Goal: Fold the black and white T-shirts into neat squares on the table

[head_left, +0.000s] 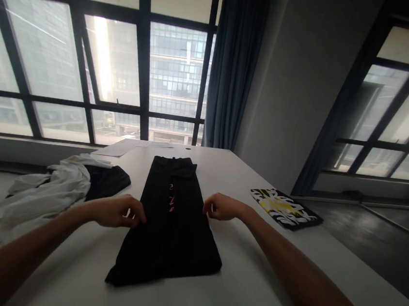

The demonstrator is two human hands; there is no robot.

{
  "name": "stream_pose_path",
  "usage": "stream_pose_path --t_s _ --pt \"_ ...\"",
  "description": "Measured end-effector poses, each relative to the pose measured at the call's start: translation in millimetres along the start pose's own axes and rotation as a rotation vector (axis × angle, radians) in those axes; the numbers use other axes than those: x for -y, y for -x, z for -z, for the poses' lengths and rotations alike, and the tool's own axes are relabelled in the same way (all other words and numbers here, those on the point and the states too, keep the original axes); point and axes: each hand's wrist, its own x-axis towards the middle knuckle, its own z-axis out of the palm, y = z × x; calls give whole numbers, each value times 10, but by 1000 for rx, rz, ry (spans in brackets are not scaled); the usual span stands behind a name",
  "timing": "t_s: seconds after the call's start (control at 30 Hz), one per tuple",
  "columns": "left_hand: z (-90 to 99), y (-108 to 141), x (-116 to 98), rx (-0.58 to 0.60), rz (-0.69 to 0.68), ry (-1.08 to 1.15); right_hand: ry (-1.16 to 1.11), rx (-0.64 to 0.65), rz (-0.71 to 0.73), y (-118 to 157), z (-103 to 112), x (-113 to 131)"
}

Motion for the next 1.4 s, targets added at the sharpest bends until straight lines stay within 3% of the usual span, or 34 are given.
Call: stream_pose_path --t_s 0.07,0.17,0.23,0.4,0.47,0.57,0.67,0.8,1.0,1.23,1.4 --pt "-62 -29 133 -131 -8 -82 48 -5 3 -14 -61 -47" --pt "-219 -18 253 -166 -85 -70 24 -15 106 55 -189 -99" --pt "-286 38 268 -132 -118 -26 0 -11 124 133 -237 -123" --pt "-258 201 225 92 -149 26 35 89 72 241 -211 -134" --pt "-255 199 214 102 -135 7 94 78 58 230 -214 -126" --pt "-314 127 192 13 -143 -64 103 9 117 190 -263 -106" --pt "-378 40 184 -103 -211 -128 47 -81 273 137 -329 -109" --pt "-314 25 247 -216 -306 -43 -149 -162 470 84 -332 -188" --pt "-69 175 332 -379 -400 137 -284 -348 410 159 -138 -309" --pt "-336 128 155 -56 -276 -72 0 20 211 199 -232 -243" --pt "-348 103 108 -31 -309 -27 88 -29 320 214 -225 -76"
